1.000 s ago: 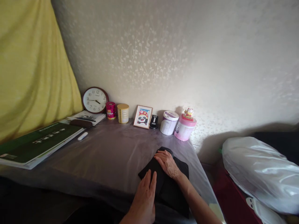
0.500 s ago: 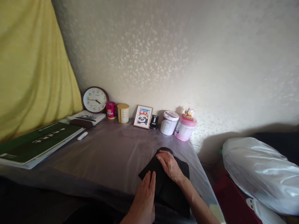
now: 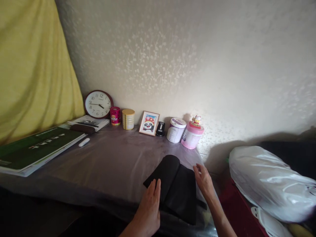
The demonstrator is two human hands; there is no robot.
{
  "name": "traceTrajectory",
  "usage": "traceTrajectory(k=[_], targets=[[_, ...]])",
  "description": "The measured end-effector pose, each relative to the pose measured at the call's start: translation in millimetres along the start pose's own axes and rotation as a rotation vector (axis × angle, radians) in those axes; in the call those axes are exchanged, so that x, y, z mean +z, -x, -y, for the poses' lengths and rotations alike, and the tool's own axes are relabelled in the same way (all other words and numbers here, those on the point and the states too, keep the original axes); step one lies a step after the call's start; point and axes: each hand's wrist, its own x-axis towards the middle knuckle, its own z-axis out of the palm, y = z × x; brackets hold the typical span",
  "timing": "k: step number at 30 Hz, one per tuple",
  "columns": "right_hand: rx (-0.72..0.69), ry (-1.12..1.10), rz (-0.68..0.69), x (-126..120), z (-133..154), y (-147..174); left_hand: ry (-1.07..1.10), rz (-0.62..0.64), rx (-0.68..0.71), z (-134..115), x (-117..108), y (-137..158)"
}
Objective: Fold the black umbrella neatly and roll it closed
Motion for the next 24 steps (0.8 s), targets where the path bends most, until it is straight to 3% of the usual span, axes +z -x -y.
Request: traceTrajectory(k=[2,5,7,11,17,24], targets=[[0.104,-0.064,0.034,-15.7,-5.0,17.6,0.0,-0.002,-0.006,-0.3,0.2,-1.1],[0.322,-0.279,0.251,-26.0,4.3,44.0,-0.024,0.009,-0.016,-2.9,-1.9,-0.3],[0.368,-0.369,0.309,-26.4,15.7,56.4,-0.035,0.015,-0.022,-4.3,-3.3,1.3],[0.352,-0.496,0.365,-25.7,37.4,62.9,-0.013,-0.006,-0.004,-3.8,-2.7,3.7],[0.283,-0.749,0.468,-28.9,77.0,45.2,-0.013,0.006,-0.032,-3.9,-1.8,2.9],[0.267,-0.925,0.494,12.3,112.3,28.1,-0.082,-0.015,-0.012,-5.6,-1.9,-0.2]])
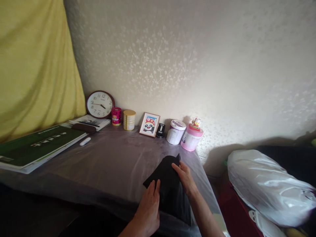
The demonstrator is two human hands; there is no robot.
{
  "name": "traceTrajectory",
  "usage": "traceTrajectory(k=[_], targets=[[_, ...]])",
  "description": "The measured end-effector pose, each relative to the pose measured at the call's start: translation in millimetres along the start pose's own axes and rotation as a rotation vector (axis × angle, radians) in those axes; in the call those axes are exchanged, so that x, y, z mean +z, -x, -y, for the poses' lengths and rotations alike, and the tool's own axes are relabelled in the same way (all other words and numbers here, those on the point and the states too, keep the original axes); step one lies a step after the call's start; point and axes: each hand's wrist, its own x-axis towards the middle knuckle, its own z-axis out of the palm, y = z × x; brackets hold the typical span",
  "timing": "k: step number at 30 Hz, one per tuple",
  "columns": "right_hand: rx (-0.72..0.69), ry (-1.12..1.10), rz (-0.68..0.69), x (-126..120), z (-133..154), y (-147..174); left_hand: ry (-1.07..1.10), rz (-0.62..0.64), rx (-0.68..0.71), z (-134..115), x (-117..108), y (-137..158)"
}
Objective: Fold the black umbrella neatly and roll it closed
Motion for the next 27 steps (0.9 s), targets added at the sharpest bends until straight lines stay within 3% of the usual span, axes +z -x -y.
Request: traceTrajectory(k=[9,12,16,21,27], targets=[[0.099,0.227,-0.075,12.7,-26.1,-29.6,0.038,-0.096,0.056,13.6,9.6,-1.4],[0.095,0.307,0.029,13.6,-24.2,-29.4,0.053,-0.097,0.043,18.1,4.2,2.8],[-0.043,0.452,0.227,17.0,-23.6,-24.3,0.038,-0.083,0.006,21.4,-14.0,8.1],[-0.315,0.76,0.285,23.2,-25.3,-12.9,-0.085,-0.242,0.0,14.4,-27.0,7.0],[-0.527,0.87,0.33,21.3,-28.9,1.0,-0.13,-0.049,0.085,-1.8,-14.8,1.3]])
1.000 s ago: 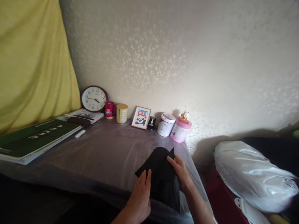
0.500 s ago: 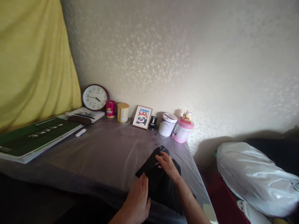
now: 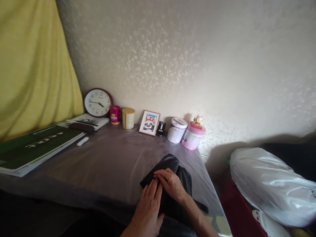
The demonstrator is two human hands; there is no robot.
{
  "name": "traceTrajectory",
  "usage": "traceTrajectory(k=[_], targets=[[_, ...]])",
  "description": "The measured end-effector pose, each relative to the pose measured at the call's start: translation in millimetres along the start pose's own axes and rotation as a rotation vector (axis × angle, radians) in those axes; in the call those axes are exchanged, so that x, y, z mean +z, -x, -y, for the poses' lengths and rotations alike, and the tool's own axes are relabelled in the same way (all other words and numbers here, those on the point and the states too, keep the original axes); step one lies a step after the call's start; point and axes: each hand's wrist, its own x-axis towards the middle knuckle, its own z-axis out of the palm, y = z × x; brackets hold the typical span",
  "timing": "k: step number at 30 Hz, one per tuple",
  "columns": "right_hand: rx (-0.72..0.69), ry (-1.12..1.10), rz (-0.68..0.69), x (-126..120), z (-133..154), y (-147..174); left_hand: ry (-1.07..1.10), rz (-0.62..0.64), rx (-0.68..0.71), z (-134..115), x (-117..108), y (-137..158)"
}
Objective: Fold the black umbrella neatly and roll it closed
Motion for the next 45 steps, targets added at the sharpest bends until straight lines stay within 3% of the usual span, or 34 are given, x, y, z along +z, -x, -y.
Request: traceTrajectory(k=[9,15,19,22,25,30,32,37,41,45], targets=[[-0.197,0.155,-0.014,-1.1,-31.2,-4.9,-0.02,0.154,-0.064,-4.3,-0.1,-3.7],[-0.129,0.239,-0.002,-7.9,-66.9,-38.3,-0.009,0.186,-0.105,-3.2,3.1,-4.8],[-0.043,0.266,-0.073,-17.0,-86.0,-54.5,-0.006,0.198,-0.115,-4.5,1.2,-4.8],[0.015,0.286,-0.188,-22.8,-81.8,-48.7,-0.006,0.17,-0.095,-5.5,0.1,-3.1],[-0.024,0.211,-0.292,-22.6,-59.2,-26.1,-0.022,0.17,-0.092,-6.2,-0.4,-2.3],[-0.199,0.15,-0.046,-8.8,-35.7,-1.4,-0.066,0.158,-0.116,-6.9,1.1,-3.9],[-0.15,0.205,-0.097,-5.3,-45.3,-7.3,-0.081,0.15,-0.138,-8.4,0.7,-4.1],[0.092,0.3,-0.368,-13.9,-87.9,-22.4,-0.125,0.178,-0.185,-15.3,-7.6,-4.1],[0.203,0.226,-0.456,-28.1,-104.6,-2.1,-0.142,0.143,-0.174,-15.3,-11.9,-4.3],[0.294,0.108,-0.462,-41.5,-98.5,27.3,-0.121,0.066,-0.137,-7.4,-3.7,-3.9]])
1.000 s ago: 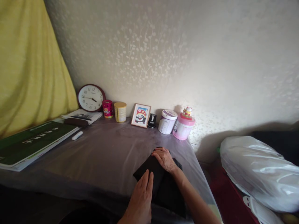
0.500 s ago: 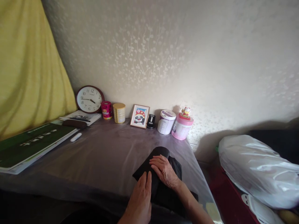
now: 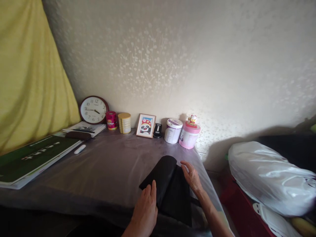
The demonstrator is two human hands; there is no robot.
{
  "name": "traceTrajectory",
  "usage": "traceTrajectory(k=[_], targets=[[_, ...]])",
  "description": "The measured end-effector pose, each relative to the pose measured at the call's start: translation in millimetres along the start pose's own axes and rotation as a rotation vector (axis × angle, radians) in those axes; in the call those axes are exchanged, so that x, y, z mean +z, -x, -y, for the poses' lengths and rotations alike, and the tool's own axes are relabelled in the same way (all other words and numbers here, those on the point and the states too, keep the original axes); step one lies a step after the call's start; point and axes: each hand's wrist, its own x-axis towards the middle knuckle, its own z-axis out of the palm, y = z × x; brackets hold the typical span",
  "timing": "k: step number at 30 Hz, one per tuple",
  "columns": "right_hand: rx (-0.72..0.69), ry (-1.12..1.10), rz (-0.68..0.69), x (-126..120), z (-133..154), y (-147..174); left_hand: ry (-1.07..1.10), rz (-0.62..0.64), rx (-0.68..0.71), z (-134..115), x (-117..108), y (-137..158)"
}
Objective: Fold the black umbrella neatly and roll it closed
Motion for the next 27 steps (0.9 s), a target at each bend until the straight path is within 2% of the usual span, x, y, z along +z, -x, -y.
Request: traceTrajectory(k=[4,8,12,16,21,24,27], targets=[[0.229,-0.03,0.04,-19.3,2.0,20.0,0.058,-0.057,0.016,5.0,10.2,-1.3],[0.351,0.038,0.004,-27.3,-6.3,41.0,0.074,-0.08,0.019,6.6,13.1,-2.1],[0.545,-0.201,0.048,-27.2,-9.6,55.1,0.083,-0.111,0.029,8.4,16.1,-2.1],[0.673,-0.425,0.043,-29.1,4.9,55.2,0.084,-0.112,0.027,8.9,17.5,-1.3],[0.703,-0.48,0.12,-32.7,34.4,48.9,0.089,-0.089,0.008,6.9,13.5,0.2],[0.615,-0.556,0.194,-31.1,51.4,43.7,0.065,-0.071,0.001,5.6,10.8,0.3],[0.514,-0.668,0.207,-28.0,67.5,33.7,0.051,-0.067,0.0,4.4,8.7,0.6]])
